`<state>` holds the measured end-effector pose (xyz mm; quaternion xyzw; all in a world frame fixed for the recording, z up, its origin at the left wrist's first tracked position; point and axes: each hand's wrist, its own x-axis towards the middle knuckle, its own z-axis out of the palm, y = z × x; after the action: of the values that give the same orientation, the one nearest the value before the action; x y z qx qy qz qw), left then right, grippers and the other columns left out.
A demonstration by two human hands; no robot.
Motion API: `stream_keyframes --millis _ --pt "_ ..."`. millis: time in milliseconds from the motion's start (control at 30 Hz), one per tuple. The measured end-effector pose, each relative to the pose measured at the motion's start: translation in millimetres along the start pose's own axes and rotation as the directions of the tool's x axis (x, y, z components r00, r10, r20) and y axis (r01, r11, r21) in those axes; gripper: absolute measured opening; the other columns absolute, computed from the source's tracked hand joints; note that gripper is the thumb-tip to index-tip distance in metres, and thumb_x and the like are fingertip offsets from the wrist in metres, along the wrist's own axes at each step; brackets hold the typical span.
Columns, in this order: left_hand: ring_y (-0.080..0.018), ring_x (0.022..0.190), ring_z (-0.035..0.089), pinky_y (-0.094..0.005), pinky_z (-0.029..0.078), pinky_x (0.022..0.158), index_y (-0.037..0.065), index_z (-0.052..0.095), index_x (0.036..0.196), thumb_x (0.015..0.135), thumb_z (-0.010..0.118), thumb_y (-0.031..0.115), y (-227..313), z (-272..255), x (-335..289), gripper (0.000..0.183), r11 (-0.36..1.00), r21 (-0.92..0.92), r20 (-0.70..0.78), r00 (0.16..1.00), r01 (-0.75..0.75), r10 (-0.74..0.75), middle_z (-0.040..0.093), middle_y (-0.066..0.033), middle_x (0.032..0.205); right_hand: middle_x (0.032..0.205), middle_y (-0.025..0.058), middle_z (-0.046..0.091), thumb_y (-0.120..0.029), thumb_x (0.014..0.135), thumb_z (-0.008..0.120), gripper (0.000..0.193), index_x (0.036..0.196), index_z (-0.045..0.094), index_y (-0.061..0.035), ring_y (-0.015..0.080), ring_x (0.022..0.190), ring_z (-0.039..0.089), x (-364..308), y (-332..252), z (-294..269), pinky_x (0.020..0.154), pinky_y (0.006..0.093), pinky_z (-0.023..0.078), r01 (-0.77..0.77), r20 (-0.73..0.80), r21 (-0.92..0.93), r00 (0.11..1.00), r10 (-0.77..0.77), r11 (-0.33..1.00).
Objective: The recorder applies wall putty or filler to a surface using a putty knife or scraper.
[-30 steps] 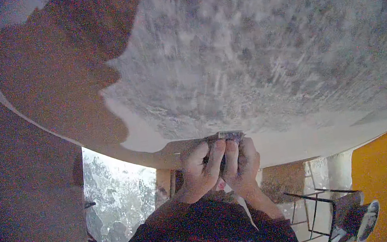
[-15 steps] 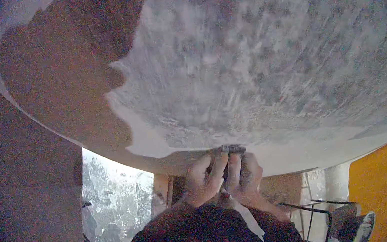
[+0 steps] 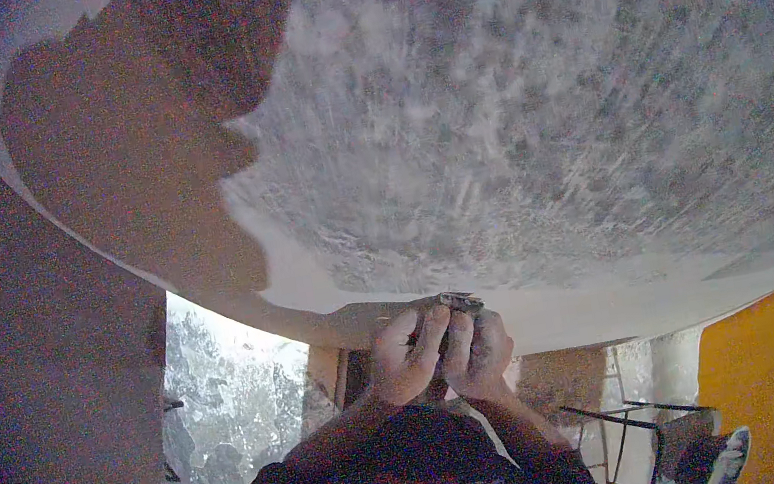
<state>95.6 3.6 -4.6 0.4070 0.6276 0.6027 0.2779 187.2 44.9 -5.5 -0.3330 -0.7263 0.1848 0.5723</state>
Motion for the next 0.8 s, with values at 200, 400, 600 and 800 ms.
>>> stream_keyframes --millis 200,400,600,800 --pt "-0.0133 0.044 0.039 -0.032 0.032 0.042 -0.001 0.049 0.06 0.086 0.062 0.025 5.2 -0.2 1.5 0.039 0.996 -0.065 0.012 0.998 -0.06 0.061 0.043 -0.0105 0.048 0.065 0.006 0.049 -0.017 0.093 0.046 0.025 0.076 0.047 0.0007 0.0099 0.057 0.043 -1.9 -5.0 -2.1 0.049 0.0248 0.035 -0.181 0.096 0.004 0.979 0.18 0.984" --pt "-0.0119 0.047 0.041 -0.0316 0.033 0.044 -0.002 0.052 0.063 0.086 0.061 0.025 10.1 3.6 1.2 0.037 0.96 -0.264 0.01 0.996 -0.087 0.093 0.045 -0.0105 0.05 0.066 0.0044 0.048 -0.012 0.094 0.042 0.02 0.078 0.043 -0.0003 0.0104 0.06 0.043 -0.9 -4.1 -1.8 0.05 0.0263 0.034 -0.333 0.104 0.236 0.943 0.317 0.913" --pt "-0.0112 0.045 0.04 -0.0322 0.034 0.042 -0.002 0.053 0.062 0.087 0.059 0.028 20.8 -0.5 0.0 0.039 0.999 -0.038 0.05 0.998 -0.028 0.029 0.046 -0.0114 0.048 0.056 0.0104 0.05 -0.018 0.09 0.051 0.021 0.08 0.048 0.0008 0.0134 0.045 0.046 1.3 3.0 -8.8 0.042 0.0283 0.037 -0.129 0.088 0.114 0.989 0.119 0.985" --pt "-0.0118 0.047 0.04 -0.0315 0.035 0.043 -0.004 0.056 0.069 0.088 0.058 0.029 24.5 3.3 -0.9 0.038 0.977 -0.158 -0.021 0.99 -0.144 0.142 0.047 -0.0118 0.05 0.061 0.0105 0.056 -0.015 0.091 0.048 0.016 0.08 0.049 -0.0021 0.0141 0.051 0.053 1.6 2.7 -10.7 0.043 0.0281 0.039 -0.056 0.064 0.024 0.996 0.054 0.998"
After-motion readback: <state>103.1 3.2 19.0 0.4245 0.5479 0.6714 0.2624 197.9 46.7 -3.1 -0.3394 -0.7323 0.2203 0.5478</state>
